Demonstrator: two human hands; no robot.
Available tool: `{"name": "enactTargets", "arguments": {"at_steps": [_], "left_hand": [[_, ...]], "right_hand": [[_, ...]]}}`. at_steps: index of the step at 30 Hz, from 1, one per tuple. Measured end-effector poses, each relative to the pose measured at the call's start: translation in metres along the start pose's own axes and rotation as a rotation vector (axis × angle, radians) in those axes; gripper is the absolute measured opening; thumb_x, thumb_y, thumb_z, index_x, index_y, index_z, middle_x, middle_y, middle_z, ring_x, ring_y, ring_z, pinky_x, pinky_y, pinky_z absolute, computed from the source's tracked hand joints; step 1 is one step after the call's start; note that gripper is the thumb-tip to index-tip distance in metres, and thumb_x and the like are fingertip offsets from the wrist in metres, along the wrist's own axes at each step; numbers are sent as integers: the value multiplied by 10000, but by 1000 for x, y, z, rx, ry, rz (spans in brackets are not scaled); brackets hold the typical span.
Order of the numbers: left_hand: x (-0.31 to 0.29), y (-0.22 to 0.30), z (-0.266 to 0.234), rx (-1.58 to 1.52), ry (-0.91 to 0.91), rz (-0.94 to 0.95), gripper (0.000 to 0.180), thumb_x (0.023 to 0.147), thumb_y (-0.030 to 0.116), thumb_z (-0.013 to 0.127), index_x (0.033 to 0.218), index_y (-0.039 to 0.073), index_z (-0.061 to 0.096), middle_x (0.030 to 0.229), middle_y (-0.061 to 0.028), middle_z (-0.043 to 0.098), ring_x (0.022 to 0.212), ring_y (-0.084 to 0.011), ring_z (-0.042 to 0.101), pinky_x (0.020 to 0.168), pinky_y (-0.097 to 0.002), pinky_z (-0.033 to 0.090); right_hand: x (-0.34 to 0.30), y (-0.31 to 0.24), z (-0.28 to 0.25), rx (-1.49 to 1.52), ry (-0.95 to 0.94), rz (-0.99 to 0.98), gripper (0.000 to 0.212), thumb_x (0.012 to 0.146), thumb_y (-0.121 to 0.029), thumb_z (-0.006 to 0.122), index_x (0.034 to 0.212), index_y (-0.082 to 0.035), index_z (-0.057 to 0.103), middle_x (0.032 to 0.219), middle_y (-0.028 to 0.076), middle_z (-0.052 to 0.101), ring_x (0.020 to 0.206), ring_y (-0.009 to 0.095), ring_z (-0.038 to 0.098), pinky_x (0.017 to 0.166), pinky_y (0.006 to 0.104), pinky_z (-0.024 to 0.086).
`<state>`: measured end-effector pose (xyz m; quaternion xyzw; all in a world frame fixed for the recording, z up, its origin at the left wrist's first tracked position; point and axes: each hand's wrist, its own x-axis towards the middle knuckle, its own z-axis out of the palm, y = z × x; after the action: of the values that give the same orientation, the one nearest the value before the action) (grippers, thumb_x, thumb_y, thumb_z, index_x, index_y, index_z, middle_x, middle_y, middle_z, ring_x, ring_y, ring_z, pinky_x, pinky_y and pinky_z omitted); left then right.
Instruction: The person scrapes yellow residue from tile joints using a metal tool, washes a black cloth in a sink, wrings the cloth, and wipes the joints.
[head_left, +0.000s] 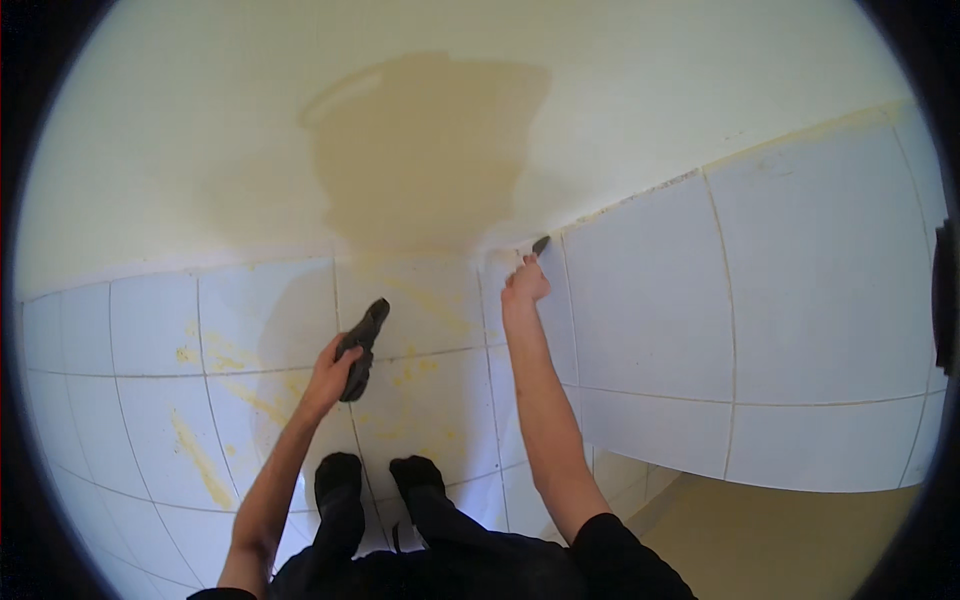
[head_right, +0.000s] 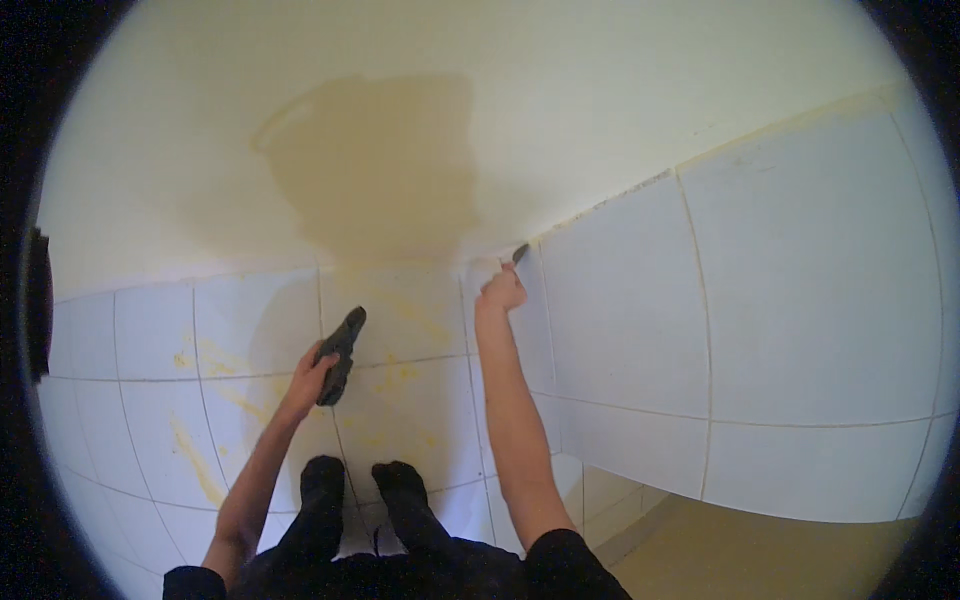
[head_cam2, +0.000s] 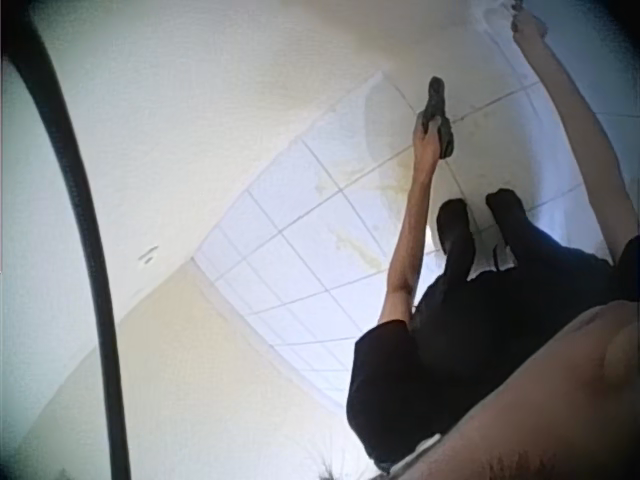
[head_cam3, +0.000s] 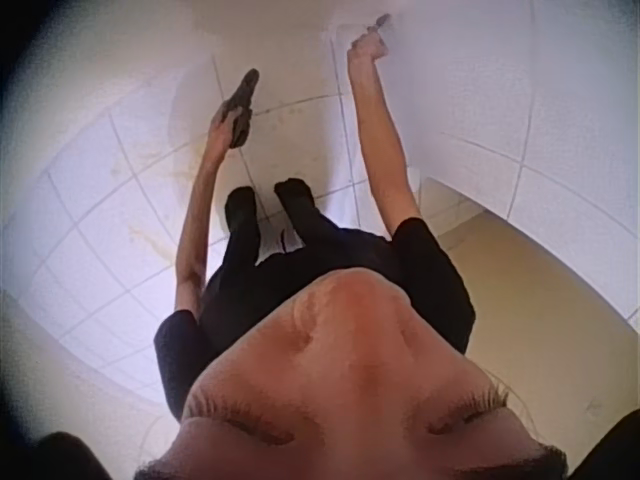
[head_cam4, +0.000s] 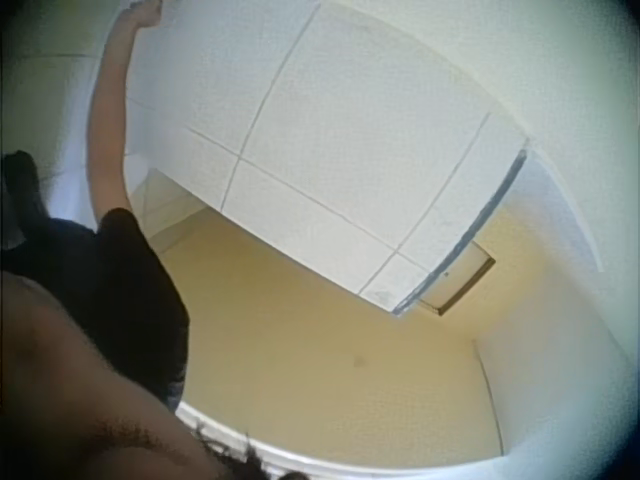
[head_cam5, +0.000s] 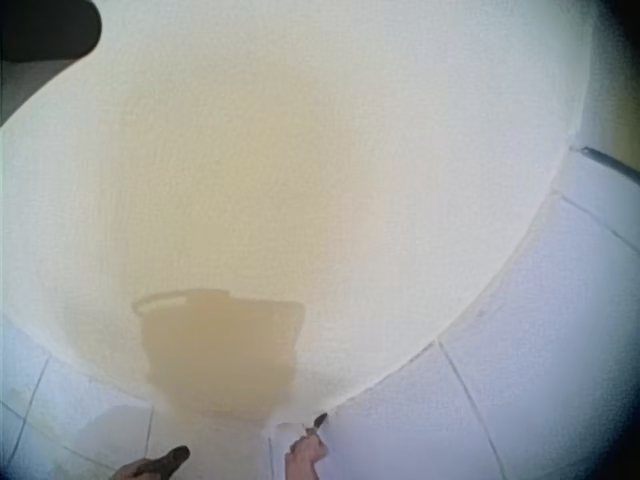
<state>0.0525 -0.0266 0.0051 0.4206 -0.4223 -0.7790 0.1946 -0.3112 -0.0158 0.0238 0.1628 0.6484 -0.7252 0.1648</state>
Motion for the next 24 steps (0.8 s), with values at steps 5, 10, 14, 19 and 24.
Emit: {"name": "enactTargets", "arguments": {"at_steps": [5, 10, 14, 19, 24], "left_hand": [[-4, 0, 0, -5, 5, -3, 238, 935, 154, 540, 1128, 16, 550, 862, -27, 600, 742, -93, 531, 677, -252, 442], [0, -7, 2, 38, -14, -5, 248, 937, 155, 537, 1140, 12, 546, 869, -31, 605, 750, -96, 536, 684, -252, 444], [-6, 3, -1, 16, 4, 16, 244, 935, 157, 537, 1133, 15, 551, 871, -35, 610, 756, -100, 540, 692, -251, 446], [-7, -2, -10, 39, -19, -39, 234, 938, 157, 533, 1127, 21, 551, 881, -37, 611, 775, -102, 546, 712, -253, 449], [0, -4, -9, 5, 27, -23, 253, 935, 164, 541, 1138, 14, 551, 903, -47, 612, 794, -108, 547, 732, -262, 450]], "right_hand": [[-7, 7, -24, -48, -39, 28, 183, 907, -208, 633, 890, -25, 636, 541, -13, 420, 359, 109, 301, 352, 277, 237], [3, 13, 3, 89, 104, 53, 184, 894, -152, 632, 863, 28, 649, 567, 7, 465, 381, 122, 374, 349, 293, 255], [3, 12, -19, -20, -20, -4, 200, 910, -174, 622, 835, 11, 627, 563, 4, 459, 375, 103, 330, 352, 276, 228], [-3, 11, -13, -91, 5, -4, 222, 935, -196, 604, 851, 10, 606, 532, -15, 423, 361, 84, 288, 347, 257, 201], [6, 11, -2, -2, 49, -47, 193, 883, -146, 644, 771, 7, 610, 532, -34, 381, 367, 99, 284, 345, 284, 182]]}}
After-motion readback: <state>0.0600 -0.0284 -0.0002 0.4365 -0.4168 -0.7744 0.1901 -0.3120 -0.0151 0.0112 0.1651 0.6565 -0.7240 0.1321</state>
